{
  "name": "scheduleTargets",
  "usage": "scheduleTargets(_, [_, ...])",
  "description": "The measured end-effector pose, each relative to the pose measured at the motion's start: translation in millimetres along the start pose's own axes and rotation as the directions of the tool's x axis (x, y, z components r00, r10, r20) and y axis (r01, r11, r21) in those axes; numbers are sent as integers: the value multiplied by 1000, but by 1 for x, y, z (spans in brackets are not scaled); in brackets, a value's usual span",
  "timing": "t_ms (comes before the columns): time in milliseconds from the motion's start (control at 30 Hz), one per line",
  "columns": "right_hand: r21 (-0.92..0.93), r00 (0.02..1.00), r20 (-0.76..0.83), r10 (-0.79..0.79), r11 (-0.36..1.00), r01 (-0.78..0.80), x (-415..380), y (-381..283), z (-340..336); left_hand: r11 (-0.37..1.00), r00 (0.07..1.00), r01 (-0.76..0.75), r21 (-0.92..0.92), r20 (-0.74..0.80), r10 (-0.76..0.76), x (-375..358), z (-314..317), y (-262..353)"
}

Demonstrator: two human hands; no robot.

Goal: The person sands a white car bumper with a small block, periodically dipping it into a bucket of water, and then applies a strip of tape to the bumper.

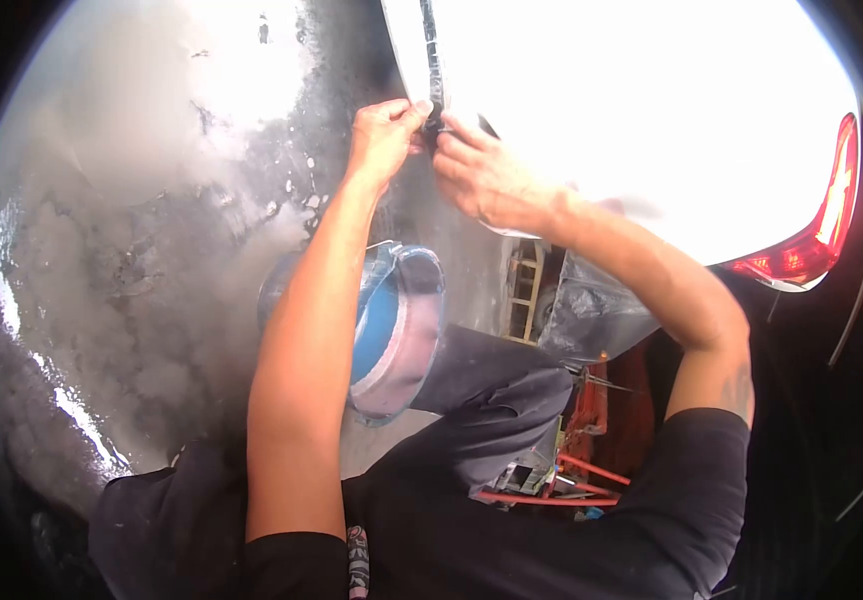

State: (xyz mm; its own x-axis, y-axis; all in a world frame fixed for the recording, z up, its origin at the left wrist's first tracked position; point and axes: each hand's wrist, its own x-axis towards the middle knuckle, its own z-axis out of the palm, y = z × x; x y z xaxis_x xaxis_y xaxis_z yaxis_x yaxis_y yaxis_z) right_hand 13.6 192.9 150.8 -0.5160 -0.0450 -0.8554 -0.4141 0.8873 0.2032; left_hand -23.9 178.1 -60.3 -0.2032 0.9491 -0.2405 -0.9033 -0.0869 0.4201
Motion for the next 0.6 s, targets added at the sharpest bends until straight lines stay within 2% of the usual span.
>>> scheduleTargets(33, [3, 1000, -3, 3, 1000, -3, 6, 13, -10, 1000, 1000, 9, 9, -5, -9, 2, -1, 1])
scheduleTargets(100, [-43, 988, -128, 89, 994, -96, 9, 33, -26, 999, 1000, 9, -37, -18, -10, -3, 6, -1])
scheduleTargets(200, [47, 993, -44, 109, 993, -107, -2, -5, -2, 1000, 1000, -4, -9, -11, 4, 2, 4, -10])
scheduleTargets(233, [-23, 998, 65, 15, 1000, -14, 0, -17, 2, 1000, 1000, -27, -6, -13, 27, 3, 4, -9])
scheduleTargets(400, [4, 993, 110, -37, 999, 37, -3, -2, 2, 1000, 1000, -5, 13, 6, 5, 1, 2, -3])
scheduleTargets(467, [-70, 996, -49, 69, 995, -72, -2, 2, -10, 1000, 1000, -15, 15, -23, 15, -2, 4, -4])
scheduleTargets(533, [-154, 998, -48, 48, 987, -55, -5, -26, 1, 999, 1000, -21, -32, -19, 21, -3, 1, -4])
scheduleTargets(600, [-64, 990, 143, -12, 998, 22, -1, -44, 16, 999, 999, -38, 30, 4, 38, 4, 1, -7])
